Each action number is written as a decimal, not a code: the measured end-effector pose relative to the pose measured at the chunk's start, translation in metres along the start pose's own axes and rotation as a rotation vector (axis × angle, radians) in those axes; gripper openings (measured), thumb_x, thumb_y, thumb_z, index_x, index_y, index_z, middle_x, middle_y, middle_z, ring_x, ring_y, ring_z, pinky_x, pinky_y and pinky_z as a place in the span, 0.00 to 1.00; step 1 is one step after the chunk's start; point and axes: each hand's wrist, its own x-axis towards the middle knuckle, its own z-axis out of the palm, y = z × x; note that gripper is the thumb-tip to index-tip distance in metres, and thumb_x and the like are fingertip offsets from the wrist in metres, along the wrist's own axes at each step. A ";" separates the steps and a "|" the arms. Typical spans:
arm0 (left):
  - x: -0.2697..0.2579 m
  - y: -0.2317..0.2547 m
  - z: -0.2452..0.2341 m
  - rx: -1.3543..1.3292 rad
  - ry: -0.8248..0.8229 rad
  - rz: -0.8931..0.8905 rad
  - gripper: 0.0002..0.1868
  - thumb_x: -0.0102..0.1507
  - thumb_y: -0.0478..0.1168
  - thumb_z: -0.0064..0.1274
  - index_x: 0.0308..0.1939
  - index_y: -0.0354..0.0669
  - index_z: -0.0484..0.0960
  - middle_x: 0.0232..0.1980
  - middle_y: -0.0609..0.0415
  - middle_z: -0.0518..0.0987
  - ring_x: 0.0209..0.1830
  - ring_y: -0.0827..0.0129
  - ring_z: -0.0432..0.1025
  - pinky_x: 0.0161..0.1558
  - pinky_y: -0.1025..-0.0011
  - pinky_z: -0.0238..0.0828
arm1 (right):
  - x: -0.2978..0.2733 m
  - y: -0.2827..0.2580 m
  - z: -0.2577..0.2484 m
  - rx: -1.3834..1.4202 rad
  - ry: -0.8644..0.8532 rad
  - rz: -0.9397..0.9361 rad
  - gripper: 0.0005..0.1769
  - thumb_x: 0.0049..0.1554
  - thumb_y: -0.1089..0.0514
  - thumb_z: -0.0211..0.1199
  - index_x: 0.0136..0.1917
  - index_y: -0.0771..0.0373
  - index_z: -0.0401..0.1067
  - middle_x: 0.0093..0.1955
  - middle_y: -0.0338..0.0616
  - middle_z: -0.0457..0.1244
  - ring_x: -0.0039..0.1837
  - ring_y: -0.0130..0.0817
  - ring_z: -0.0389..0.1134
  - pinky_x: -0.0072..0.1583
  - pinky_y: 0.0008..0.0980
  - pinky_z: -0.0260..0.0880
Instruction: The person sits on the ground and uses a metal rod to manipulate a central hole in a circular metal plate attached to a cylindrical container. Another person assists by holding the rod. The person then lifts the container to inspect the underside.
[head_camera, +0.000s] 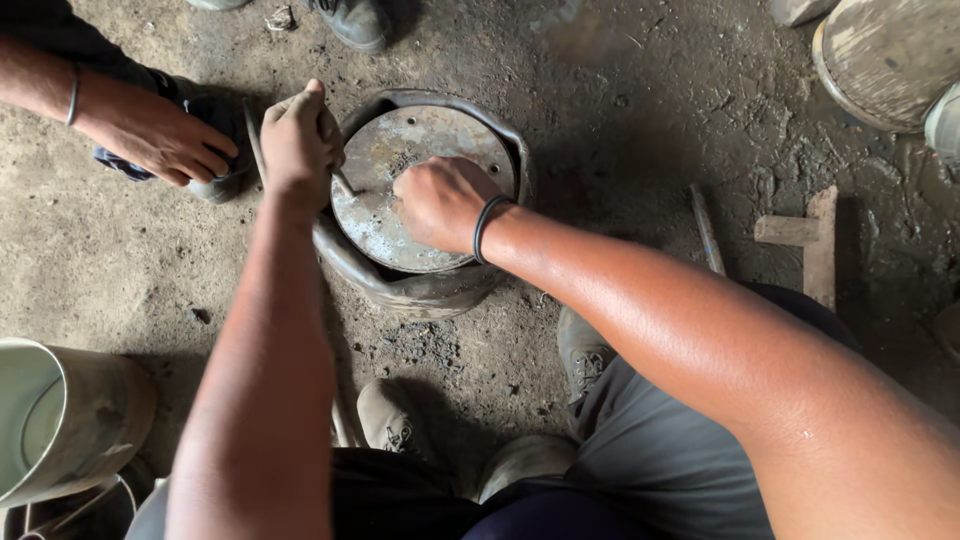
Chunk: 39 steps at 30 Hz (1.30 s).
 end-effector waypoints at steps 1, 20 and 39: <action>0.002 -0.007 0.007 0.137 0.214 0.142 0.27 0.74 0.47 0.46 0.19 0.44 0.67 0.17 0.60 0.63 0.16 0.72 0.51 0.23 0.67 0.46 | 0.000 0.001 0.000 -0.006 -0.012 0.018 0.12 0.56 0.63 0.57 0.33 0.64 0.74 0.29 0.52 0.66 0.31 0.40 0.70 0.37 0.44 0.71; 0.010 -0.030 0.009 0.212 0.198 0.212 0.29 0.73 0.52 0.51 0.18 0.50 0.66 0.18 0.65 0.63 0.17 0.76 0.50 0.22 0.67 0.41 | -0.004 -0.006 -0.010 -0.026 -0.036 0.083 0.12 0.57 0.58 0.58 0.34 0.62 0.76 0.28 0.52 0.67 0.32 0.42 0.71 0.40 0.45 0.72; 0.016 -0.044 0.046 0.501 0.763 0.363 0.36 0.76 0.58 0.42 0.17 0.42 0.61 0.17 0.61 0.60 0.20 0.71 0.47 0.27 0.61 0.40 | -0.003 -0.001 -0.007 -0.004 0.030 0.016 0.11 0.56 0.59 0.59 0.35 0.63 0.76 0.33 0.56 0.68 0.37 0.49 0.73 0.46 0.48 0.73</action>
